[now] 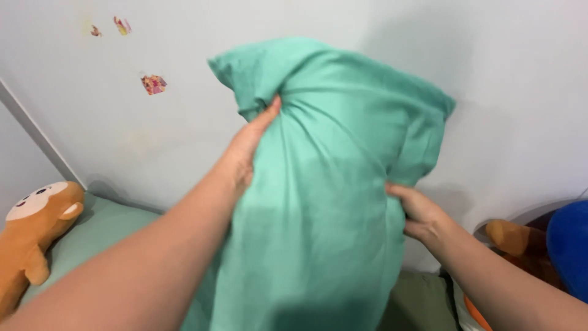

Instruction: The person handles a brown plush toy, a blue neck pillow, a green pillow, a tan stuffed dog, and a long orange stuffed monkey. They turn over, shake, and squeeze each item one at a time before placing them on the bed.

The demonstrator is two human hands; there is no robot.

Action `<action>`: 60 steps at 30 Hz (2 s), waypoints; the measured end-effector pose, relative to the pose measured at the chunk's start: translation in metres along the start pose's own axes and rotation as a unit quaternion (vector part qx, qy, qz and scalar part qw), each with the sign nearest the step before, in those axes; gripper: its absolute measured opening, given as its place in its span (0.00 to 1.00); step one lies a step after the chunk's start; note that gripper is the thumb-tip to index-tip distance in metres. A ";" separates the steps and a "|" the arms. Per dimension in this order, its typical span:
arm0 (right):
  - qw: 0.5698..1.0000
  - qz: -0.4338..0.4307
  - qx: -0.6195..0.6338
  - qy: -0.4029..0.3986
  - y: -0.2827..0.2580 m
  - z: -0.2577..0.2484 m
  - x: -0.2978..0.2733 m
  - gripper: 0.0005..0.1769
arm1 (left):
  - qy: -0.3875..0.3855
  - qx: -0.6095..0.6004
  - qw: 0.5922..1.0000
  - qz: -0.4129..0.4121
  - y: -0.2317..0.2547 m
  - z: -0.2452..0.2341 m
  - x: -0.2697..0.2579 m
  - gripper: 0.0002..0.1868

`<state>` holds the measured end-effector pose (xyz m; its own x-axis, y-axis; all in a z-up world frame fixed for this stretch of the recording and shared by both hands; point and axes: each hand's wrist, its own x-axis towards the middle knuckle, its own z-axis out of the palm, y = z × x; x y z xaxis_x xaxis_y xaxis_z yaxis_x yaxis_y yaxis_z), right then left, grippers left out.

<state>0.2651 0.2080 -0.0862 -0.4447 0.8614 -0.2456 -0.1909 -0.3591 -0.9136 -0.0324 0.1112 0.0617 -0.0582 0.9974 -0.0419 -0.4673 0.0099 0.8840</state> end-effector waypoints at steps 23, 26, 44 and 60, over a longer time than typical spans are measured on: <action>0.973 -0.181 0.121 -0.076 -0.132 0.051 -0.091 0.44 | 0.028 -0.050 0.997 -0.058 -0.054 0.026 -0.026 0.35; 0.971 -0.188 0.120 -0.089 -0.139 0.060 -0.097 0.47 | -0.063 -0.093 0.992 -0.054 -0.052 0.051 -0.016 0.34; 0.933 -0.086 0.189 -0.294 -0.027 0.000 -0.065 0.46 | -0.069 -0.146 0.987 -0.014 -0.022 0.014 -0.028 0.41; 0.973 0.064 0.203 -0.086 -0.061 0.064 -0.036 0.29 | 0.041 -0.074 0.996 -0.026 -0.026 -0.036 -0.034 0.40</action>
<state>0.2373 0.1758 -0.0007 -0.6207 0.7402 -0.2585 -0.4393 -0.6014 -0.6674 -0.0498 0.0745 0.0236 -0.0997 0.9867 -0.1286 -0.5965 0.0442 0.8014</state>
